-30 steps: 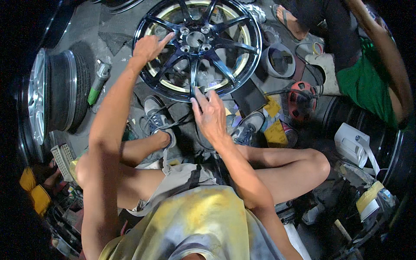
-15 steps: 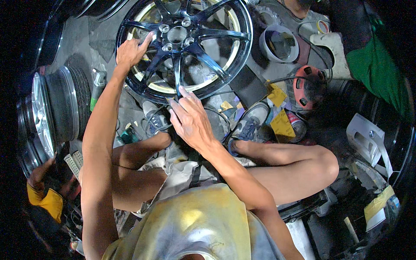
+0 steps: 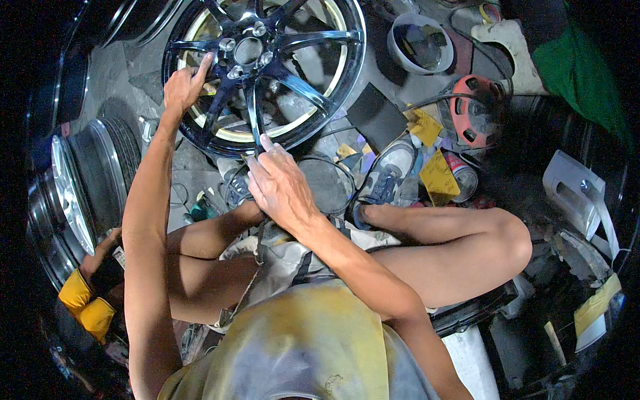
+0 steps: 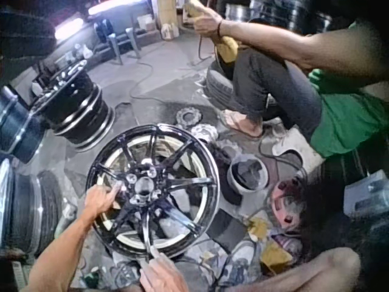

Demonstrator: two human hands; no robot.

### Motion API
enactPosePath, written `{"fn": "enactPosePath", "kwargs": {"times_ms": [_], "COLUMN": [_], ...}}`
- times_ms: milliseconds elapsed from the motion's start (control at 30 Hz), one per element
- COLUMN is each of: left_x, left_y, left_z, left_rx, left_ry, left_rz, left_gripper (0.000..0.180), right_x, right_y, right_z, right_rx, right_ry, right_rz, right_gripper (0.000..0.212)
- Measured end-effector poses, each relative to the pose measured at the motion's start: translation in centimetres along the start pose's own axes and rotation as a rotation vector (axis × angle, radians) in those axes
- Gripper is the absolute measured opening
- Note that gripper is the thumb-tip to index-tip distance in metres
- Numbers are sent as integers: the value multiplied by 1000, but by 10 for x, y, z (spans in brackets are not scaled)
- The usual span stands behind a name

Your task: The person sits on the floor and uses a purple sanding block to rub the surface of a black car wheel rim. They systematically move the block across the spokes and the outer edge of the rim, applying pressure to smooth the surface. The person occasionally pauses to adjust their grip or the position of the sanding block.

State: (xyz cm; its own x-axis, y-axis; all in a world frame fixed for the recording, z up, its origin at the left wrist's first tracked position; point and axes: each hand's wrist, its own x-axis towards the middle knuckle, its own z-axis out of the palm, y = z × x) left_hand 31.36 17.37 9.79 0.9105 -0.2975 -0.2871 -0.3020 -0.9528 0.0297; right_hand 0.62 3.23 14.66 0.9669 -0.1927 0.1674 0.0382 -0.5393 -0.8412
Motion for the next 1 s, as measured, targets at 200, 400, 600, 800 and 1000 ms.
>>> {"fn": "enactPosePath", "kwargs": {"times_ms": [200, 400, 600, 800, 1000], "left_x": [-2, -1, -2, 2, -5], "left_y": [9, 4, 6, 4, 16], "left_z": [-10, -7, -8, -4, -13], "left_rx": [23, -3, 10, 6, -41], "left_ry": [-35, -11, -35, -23, -62], "left_rz": [-11, -2, -18, -28, 17], "left_gripper": [82, 90, 92, 91, 93], "right_x": [20, 29, -5, 6, 15], "right_y": [4, 0, -5, 0, 7], "right_z": [3, 2, -18, -2, 10], "right_rx": [26, 80, -24, -187, -239], "right_ry": [77, 19, 46, 109, 153], "right_rz": [-22, 43, 141, 165, 173], "right_gripper": [22, 23, 30, 24, 27]}}
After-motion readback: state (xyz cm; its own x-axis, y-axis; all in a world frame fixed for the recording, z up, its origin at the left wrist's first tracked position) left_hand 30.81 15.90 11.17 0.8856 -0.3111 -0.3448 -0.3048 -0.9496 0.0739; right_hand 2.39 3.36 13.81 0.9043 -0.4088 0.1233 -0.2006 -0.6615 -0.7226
